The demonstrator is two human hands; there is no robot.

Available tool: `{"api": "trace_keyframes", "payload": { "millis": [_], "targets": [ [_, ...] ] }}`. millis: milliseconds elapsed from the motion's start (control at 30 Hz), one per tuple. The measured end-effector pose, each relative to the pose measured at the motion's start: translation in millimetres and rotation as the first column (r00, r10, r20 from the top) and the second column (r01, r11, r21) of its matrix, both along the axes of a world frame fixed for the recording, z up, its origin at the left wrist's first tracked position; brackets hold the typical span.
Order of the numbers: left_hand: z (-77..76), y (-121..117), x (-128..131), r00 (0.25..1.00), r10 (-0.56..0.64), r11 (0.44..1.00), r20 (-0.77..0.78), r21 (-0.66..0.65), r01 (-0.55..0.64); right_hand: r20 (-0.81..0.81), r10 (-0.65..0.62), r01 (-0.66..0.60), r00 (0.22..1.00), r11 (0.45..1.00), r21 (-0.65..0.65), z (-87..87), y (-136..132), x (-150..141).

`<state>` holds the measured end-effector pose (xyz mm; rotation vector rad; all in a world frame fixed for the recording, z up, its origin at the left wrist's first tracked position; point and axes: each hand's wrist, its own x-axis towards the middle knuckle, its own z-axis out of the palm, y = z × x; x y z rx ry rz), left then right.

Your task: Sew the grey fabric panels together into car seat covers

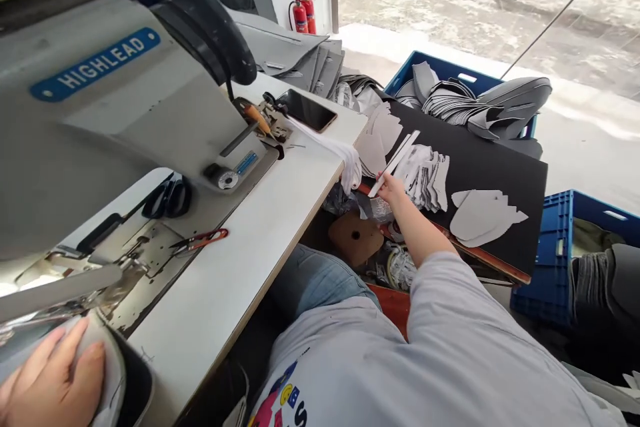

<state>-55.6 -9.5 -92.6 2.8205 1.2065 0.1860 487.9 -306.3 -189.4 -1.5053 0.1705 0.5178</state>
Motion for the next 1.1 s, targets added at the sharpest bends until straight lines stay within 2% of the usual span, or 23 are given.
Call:
{"api": "trace_keyframes", "payload": {
  "millis": [133, 233, 300, 433, 500, 567, 600, 633, 667, 700, 733, 767, 800, 833, 867, 900, 933, 967, 1100],
  "targets": [
    [5.0, -4, 9, 0.992, 0.116, 0.992, 0.057, -0.046, -0.113, -0.034, 0.031, -0.025, 0.999, 0.986, 0.162, 34.9, 15, -37],
    [6.0, -13, 15, 0.982, 0.181, 0.983, 0.062, -0.044, -0.179, -0.007, 0.146, -0.137, 0.989, 0.947, 0.291, 65.3, 39, -89],
    [7.6, -20, 18, 0.974, 0.217, 0.976, 0.06, -0.036, -0.215, 0.042, 0.277, -0.271, 0.96, 0.882, 0.385, 82.6, 58, -132],
    [9.3, -27, 22, 0.966, 0.255, 0.966, 0.035, -0.045, -0.253, 0.14, 0.577, -0.556, 0.805, 0.651, 0.516, 103.1, 98, -215],
    [8.8, -27, 21, 0.965, 0.259, 0.965, 0.03, -0.05, -0.257, 0.079, 0.66, -0.585, 0.747, 0.598, 0.548, 107.9, 114, -246],
    [11.0, -28, 18, 0.967, 0.248, 0.968, 0.055, -0.051, -0.245, -0.011, 0.714, -0.585, 0.7, 0.581, 0.566, 111.4, 123, -266],
    [14.3, -32, 18, 0.967, 0.238, 0.971, 0.086, -0.054, -0.234, -0.051, 0.761, -0.612, 0.647, 0.558, 0.561, 112.9, 124, -273],
    [19.2, -37, 19, 0.966, 0.225, 0.974, 0.13, -0.069, -0.218, -0.091, 0.828, -0.666, 0.553, 0.506, 0.549, 114.3, 121, -278],
    [25.8, -44, 21, 0.96, 0.212, 0.975, 0.182, -0.111, -0.195, -0.139, 0.899, -0.729, 0.416, 0.421, 0.539, 115.2, 116, -283],
    [33.7, -52, 24, 0.951, 0.207, 0.967, 0.23, -0.197, -0.163, -0.197, 0.949, -0.782, 0.246, 0.315, 0.538, 115.5, 109, -288],
    [42.2, -62, 30, 0.942, 0.211, 0.935, 0.262, -0.334, -0.117, -0.257, 0.964, -0.812, 0.064, 0.201, 0.548, 114.9, 100, -294],
    [50.5, -71, 36, 0.938, 0.224, 0.858, 0.264, -0.509, -0.062, -0.31, 0.946, -0.818, -0.099, 0.1, 0.566, 113.4, 90, -301],
    [57.9, -80, 43, 0.943, 0.236, 0.727, 0.235, -0.686, -0.011, -0.35, 0.91, -0.81, -0.223, 0.027, 0.585, 111.0, 81, -310],
    [63.5, -88, 50, 0.953, 0.238, 0.566, 0.185, -0.824, 0.019, -0.375, 0.876, -0.801, -0.304, -0.022, 0.598, 108.0, 73, -320],
    [66.9, -94, 57, 0.965, 0.227, 0.416, 0.132, -0.909, 0.026, -0.385, 0.853, -0.796, -0.353, -0.058, 0.603, 104.7, 66, -330],
    [67.9, -98, 62, 0.972, 0.218, 0.31, 0.086, -0.951, 0.014, -0.384, 0.841, -0.794, -0.381, -0.085, 0.601, 101.5, 62, -339],
    [66.8, -100, 67, 0.975, 0.214, 0.256, 0.053, -0.967, -0.004, -0.374, 0.838, -0.793, -0.396, -0.107, 0.6, 98.8, 60, -346],
    [64.2, -101, 70, 0.975, 0.219, 0.243, 0.035, -0.97, -0.02, -0.362, 0.839, -0.79, -0.405, -0.122, 0.6, 96.7, 60, -352],
    [52.4, -100, 70, 0.973, 0.229, 0.297, 0.028, -0.954, -0.043, -0.347, 0.838, -0.782, -0.421, -0.142, 0.607, 94.8, 65, -359]
  ]
}}
